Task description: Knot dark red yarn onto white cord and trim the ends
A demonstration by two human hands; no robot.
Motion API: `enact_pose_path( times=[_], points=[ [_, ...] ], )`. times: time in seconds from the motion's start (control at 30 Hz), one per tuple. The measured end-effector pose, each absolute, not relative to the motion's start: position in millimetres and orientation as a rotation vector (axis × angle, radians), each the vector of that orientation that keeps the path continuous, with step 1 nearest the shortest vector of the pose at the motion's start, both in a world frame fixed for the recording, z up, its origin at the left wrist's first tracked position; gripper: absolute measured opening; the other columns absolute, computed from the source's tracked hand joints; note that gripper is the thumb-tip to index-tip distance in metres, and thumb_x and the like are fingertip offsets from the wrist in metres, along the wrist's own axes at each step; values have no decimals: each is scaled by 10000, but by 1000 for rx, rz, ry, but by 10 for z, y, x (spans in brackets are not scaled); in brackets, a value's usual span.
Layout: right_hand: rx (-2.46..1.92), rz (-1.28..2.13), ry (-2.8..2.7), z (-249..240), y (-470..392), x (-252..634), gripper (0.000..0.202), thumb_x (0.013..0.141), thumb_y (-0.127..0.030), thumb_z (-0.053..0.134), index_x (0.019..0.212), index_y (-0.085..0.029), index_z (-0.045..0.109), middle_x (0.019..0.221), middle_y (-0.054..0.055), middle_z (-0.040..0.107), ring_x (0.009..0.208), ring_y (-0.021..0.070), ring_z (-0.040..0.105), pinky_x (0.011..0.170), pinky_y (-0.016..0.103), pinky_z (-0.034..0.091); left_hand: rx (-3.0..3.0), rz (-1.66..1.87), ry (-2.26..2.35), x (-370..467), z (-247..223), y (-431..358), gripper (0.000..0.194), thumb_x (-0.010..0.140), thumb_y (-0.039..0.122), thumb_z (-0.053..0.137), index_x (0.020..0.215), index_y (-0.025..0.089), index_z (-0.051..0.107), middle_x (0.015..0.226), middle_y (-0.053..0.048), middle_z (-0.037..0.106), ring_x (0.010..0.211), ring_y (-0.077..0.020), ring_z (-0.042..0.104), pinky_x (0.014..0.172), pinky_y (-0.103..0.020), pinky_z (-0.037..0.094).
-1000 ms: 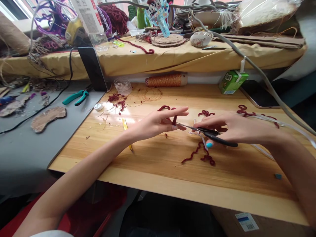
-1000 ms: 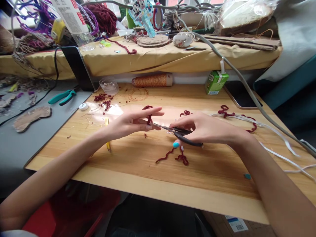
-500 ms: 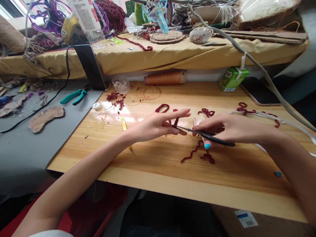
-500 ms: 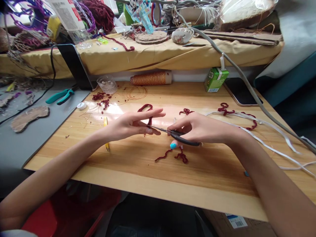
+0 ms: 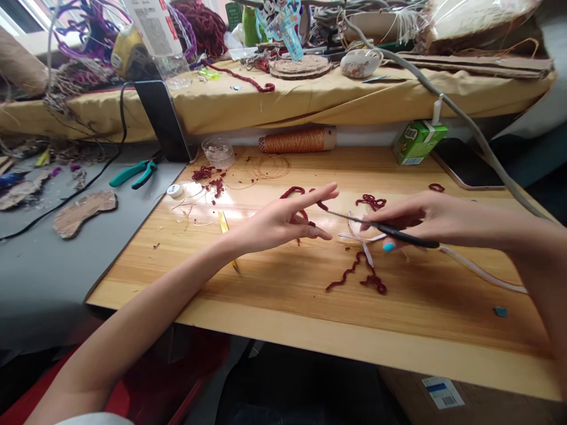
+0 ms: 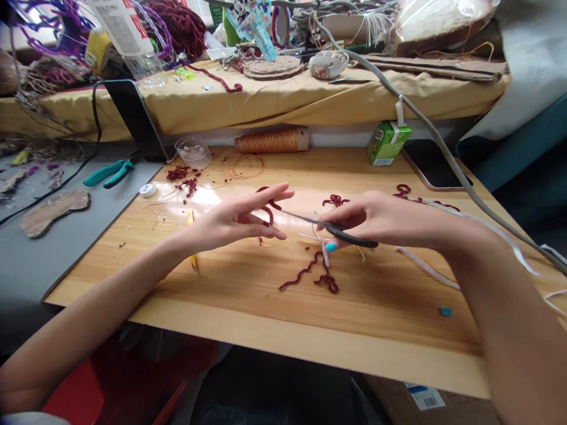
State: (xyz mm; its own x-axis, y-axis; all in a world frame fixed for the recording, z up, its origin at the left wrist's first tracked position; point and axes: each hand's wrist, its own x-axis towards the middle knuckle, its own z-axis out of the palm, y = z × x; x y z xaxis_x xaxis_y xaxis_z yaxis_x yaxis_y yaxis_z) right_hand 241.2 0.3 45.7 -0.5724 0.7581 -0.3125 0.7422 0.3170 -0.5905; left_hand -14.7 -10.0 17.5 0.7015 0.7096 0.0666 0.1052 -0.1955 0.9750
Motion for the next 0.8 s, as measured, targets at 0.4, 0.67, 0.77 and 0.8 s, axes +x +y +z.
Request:
enact_pose_path(
  times=[0.4,0.67,0.77,0.8],
  points=[
    [-1180,-98,-2307,197,44,2292,469,780,-290,539,1239,-234,462,1099,118,561,976,246,525,799,398,428,1641,665,753,-159,171,-49,314,826,297,471,1089,165,581,819,-55,652,779,-124,604,730,-278,489],
    [-963,513,-2330,198,-284,1742,188,840,-203,442,924,-199,610,879,28,656,821,144,590,735,284,455,1557,563,544,-145,164,-96,508,815,251,508,1292,229,336,730,-20,631,715,-119,616,659,-243,490],
    [-1031,327,-2265,183,-291,1756,156,829,-179,454,862,-197,605,855,27,656,768,140,591,700,276,450,1500,582,583,-127,148,-95,498,802,260,529,1251,189,324,728,-30,642,695,-126,627,646,-246,496],
    [-1050,233,-2242,177,-289,1766,153,828,-180,453,864,-201,601,859,29,653,755,141,591,689,277,449,1474,586,597,-120,142,-96,469,799,266,533,1217,177,339,734,-36,648,688,-129,631,647,-255,500]
  ],
)
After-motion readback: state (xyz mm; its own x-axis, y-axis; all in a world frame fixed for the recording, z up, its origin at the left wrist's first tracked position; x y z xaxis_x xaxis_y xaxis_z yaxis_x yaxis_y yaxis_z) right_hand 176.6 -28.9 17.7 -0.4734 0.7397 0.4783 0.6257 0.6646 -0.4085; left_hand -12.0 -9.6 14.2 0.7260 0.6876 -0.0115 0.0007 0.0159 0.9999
